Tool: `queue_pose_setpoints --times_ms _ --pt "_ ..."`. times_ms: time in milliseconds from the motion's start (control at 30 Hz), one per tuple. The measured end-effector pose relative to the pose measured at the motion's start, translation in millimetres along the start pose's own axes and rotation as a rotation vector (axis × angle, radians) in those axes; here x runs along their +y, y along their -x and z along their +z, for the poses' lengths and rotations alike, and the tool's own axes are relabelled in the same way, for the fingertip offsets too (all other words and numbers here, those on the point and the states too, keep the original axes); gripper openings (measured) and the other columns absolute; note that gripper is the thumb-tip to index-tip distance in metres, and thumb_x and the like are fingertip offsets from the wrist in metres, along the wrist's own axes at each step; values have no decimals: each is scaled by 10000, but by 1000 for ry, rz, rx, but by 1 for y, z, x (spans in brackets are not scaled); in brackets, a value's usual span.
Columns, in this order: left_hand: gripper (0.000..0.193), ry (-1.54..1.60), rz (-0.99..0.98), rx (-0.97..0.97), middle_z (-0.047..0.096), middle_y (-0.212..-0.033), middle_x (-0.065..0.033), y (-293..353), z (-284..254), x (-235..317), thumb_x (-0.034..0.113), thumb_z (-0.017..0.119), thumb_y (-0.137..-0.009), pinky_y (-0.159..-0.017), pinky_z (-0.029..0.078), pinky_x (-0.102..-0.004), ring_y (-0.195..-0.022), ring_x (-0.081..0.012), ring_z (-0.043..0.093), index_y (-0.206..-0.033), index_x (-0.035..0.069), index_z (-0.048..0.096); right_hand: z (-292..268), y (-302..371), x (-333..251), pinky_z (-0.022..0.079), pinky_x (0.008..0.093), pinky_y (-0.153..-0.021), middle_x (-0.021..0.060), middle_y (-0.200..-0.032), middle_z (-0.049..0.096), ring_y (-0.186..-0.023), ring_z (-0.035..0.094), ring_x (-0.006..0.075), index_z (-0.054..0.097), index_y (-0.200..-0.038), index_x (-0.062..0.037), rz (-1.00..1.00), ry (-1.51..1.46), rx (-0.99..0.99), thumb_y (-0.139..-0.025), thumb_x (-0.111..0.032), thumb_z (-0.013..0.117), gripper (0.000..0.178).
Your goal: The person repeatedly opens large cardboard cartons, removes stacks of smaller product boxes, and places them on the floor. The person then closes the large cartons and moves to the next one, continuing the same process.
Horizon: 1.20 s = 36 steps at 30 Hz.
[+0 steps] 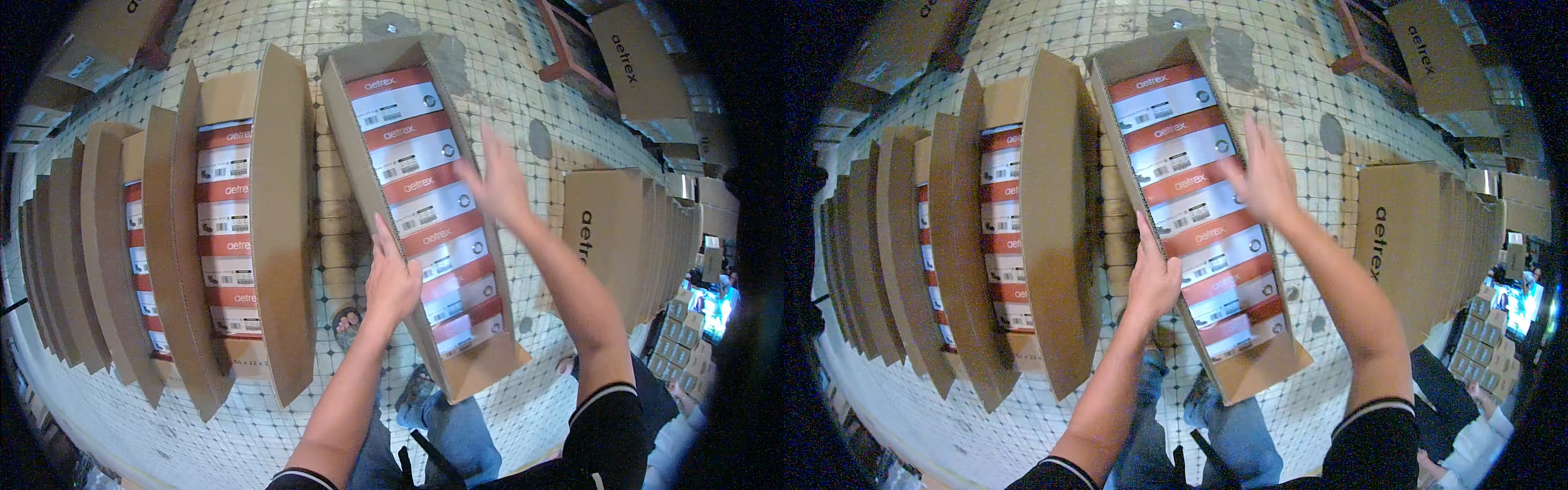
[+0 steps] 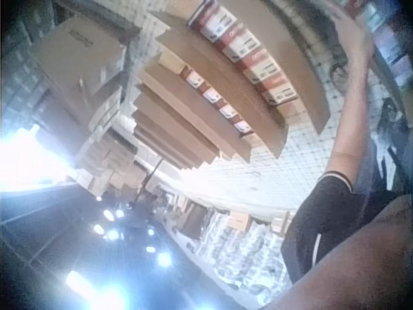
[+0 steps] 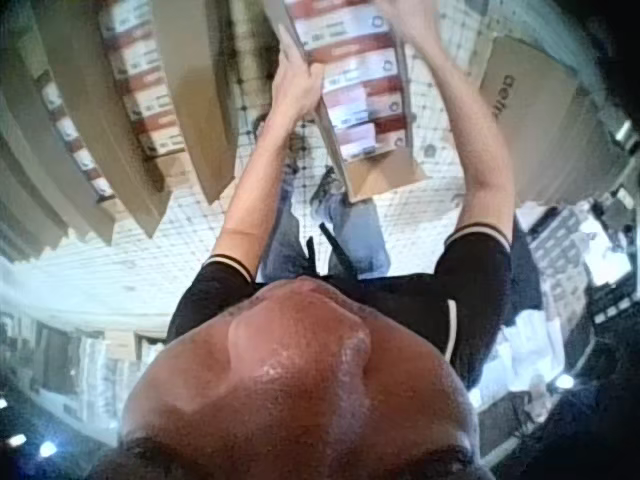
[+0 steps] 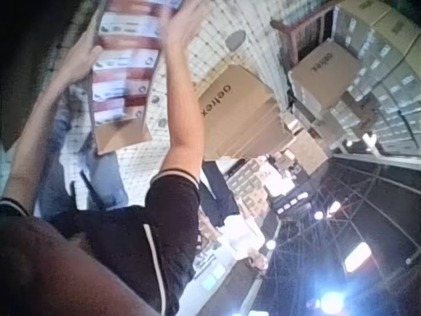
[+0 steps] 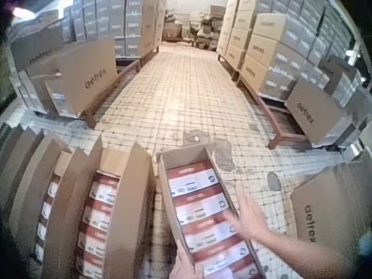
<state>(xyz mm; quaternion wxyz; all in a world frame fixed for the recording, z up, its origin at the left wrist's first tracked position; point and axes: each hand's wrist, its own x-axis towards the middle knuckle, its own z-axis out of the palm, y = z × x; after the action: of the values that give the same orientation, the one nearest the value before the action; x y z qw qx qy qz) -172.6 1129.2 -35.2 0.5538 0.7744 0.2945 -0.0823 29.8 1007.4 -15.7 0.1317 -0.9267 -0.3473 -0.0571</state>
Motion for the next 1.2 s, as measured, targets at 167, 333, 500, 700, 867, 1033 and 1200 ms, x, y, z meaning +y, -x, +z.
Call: queue_pose_setpoints --times_ms 167,333,500,700,867,1033,1200 --pt "864 -34 -171 140 366 -1452 -295 2 28 11 97 499 -821 -959 456 -509 -1161 -483 529 -1537 81 14 -4 116 12 486 467 -900 245 -1191 594 -1082 594 397 485 -1356 -35 542 -97 -489 -931 -346 535 529" --pt "857 49 -120 180 541 -1312 -260 6 16 12 64 512 -803 -909 476 -498 -1076 -447 588 -1540 106 77 -14 111 38 519 484 -807 246 -950 673 -894 655 414 610 -1197 -52 575 -152 -494 -953 -369 481 420" --pt "761 172 -111 229 614 -1207 -262 12 12 12 97 511 -812 -951 469 -461 -1089 -431 603 -1514 119 221 -40 92 75 524 505 -793 264 -887 678 -842 662 432 657 -1116 -43 492 -296 -646 -942 -410 506 433" --pt "450 -266 -367 105 636 -1076 -316 17 42 35 157 536 -816 -944 468 -484 -1054 -455 604 -1229 -19 553 -26 95 98 533 485 -820 254 -952 682 -909 666 410 701 -938 4 417 -77 -719 -914 -369 545 405" --pt "350 -381 -285 87 623 -991 -361 35 79 74 168 518 -839 -910 467 -520 -996 -498 597 -1082 -72 597 -84 109 161 531 485 -822 271 -958 675 -908 661 421 697 -927 27 401 -139 -743 -924 -353 526 417" --pt "387 -349 -82 -10 647 -897 -322 50 189 134 161 561 -823 -794 509 -534 -856 -493 629 -1141 -61 562 -171 181 266 514 498 -847 258 -979 675 -933 650 420 700 -920 18 509 3 -693 -932 -395 505 457" --pt "235 -516 264 -352 653 -761 -215 94 354 209 205 566 -849 -631 510 -467 -720 -347 647 -778 22 695 -270 295 394 526 403 -765 182 -1000 706 -887 683 312 717 -1048 -48 815 -22 -461 -935 -341 524 369"
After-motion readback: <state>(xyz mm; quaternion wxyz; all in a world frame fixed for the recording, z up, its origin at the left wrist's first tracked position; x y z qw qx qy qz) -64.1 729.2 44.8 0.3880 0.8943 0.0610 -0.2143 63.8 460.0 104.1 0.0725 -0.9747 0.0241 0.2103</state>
